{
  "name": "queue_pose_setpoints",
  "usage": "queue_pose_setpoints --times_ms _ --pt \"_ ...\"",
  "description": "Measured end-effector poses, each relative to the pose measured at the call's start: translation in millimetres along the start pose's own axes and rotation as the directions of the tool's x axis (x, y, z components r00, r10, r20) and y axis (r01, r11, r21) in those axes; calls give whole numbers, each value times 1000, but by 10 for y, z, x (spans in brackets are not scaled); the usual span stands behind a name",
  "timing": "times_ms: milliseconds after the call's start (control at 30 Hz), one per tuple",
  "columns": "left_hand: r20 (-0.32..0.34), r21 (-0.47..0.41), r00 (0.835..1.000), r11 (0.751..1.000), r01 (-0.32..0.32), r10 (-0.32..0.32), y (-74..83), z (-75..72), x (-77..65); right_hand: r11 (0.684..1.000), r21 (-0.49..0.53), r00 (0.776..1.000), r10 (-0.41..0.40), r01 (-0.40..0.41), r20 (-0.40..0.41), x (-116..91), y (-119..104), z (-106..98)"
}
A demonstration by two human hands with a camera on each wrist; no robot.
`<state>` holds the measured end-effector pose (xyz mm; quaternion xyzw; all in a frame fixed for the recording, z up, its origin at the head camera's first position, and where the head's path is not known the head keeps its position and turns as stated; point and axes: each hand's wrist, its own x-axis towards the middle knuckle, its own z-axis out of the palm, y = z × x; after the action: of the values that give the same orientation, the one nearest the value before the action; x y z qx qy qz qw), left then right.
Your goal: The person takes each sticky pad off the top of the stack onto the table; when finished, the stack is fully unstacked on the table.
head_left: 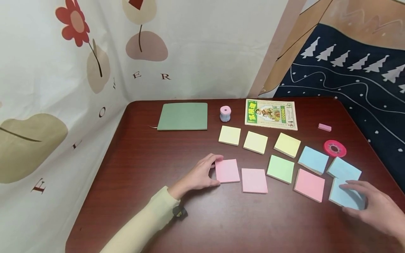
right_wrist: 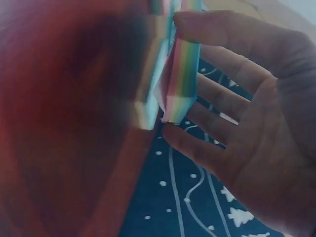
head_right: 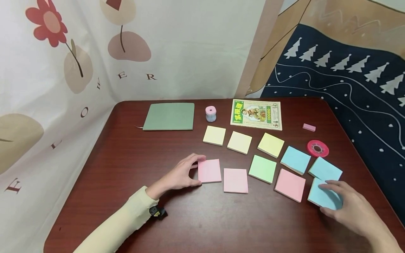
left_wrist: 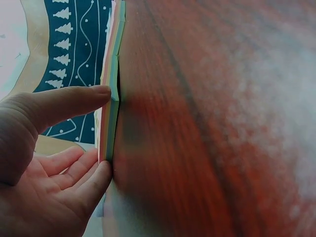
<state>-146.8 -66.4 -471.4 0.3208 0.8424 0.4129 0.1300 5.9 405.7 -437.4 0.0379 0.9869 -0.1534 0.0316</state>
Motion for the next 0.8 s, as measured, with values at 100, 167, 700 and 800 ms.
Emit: queue_pose_setpoints --times_ms 100,167,700,800 --pt "2 -2 1000 1000 4 -4 -3 5 -3 1000 17 999 11 -12 50 -13 50 67" --pt "4 -1 1000 1000 6 -6 -3 8 -2 1000 25 997 16 -17 74 -13 67 101" --pt "11 -13 1000 1000 12 -12 13 -1 -4 999 45 998 28 -30 59 -26 62 201" --pt "15 -8 1000 1000 17 -17 12 3 -7 999 36 1000 16 -17 17 -54 57 187"
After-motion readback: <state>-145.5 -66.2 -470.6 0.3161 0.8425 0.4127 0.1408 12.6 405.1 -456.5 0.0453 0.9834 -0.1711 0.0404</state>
